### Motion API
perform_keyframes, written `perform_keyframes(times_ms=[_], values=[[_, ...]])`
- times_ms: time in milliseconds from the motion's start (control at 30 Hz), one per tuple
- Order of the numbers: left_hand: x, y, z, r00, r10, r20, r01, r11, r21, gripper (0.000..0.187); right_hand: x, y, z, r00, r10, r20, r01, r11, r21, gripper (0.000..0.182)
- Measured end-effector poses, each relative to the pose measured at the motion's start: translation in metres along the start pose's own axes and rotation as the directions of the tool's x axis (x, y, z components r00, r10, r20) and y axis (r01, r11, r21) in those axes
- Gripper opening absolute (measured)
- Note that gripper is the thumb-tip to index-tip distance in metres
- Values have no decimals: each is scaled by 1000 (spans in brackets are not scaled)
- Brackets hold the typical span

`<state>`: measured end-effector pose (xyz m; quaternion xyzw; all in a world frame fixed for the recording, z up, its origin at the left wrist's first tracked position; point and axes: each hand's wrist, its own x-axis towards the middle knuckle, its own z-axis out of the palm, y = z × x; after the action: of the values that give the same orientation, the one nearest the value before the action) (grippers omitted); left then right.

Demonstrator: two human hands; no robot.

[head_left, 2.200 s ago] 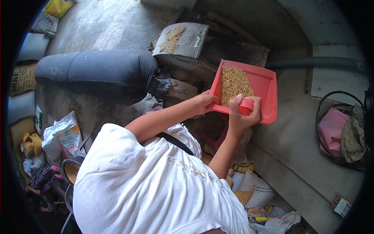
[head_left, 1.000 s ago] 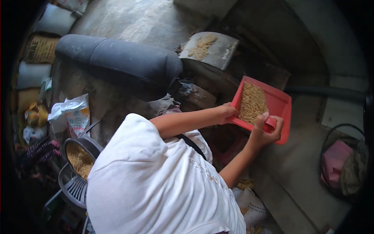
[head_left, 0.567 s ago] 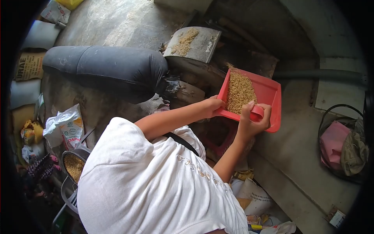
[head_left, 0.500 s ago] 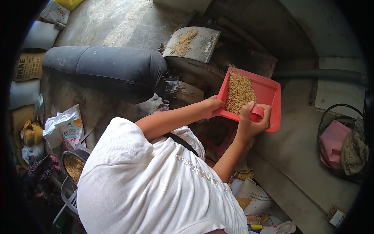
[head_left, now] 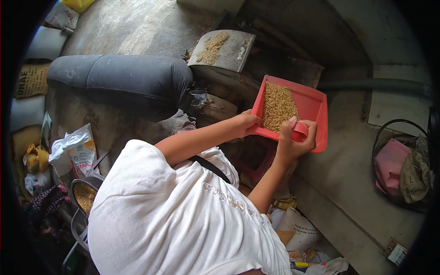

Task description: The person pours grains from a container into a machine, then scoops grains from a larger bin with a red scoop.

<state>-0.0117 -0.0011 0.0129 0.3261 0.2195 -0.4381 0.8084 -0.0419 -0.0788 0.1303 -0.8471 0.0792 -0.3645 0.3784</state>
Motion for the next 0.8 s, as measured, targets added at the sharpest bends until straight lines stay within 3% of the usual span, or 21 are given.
perform_keyframes(times_ms=[67,167,333,500,700,767,800], values=[[7,-4,-7,999,-1,53,1,1000,0,42,-1,0,0,1000,-21,4,21,1000,-20,17],[9,-5,-7,1000,-16,-6,16,999,40,43,-2,4,0,999,-34,10,34,999,-4,15],[6,-2,-5,999,-47,25,45,996,77,43,-1,10,-1,999,-49,12,49,999,9,13],[4,3,-5,998,-54,22,51,991,128,43,-1,14,-2,997,66,-29,-65,997,48,16],[18,7,-17,993,-37,109,11,974,225,44,-1,16,-3,997,68,-48,-67,997,24,17],[25,14,-20,999,13,-45,9,889,459,47,0,16,-3,997,47,-57,-46,999,12,17],[30,17,-22,999,11,-45,11,888,460,47,0,16,-3,998,28,-63,-28,1000,-1,17]])
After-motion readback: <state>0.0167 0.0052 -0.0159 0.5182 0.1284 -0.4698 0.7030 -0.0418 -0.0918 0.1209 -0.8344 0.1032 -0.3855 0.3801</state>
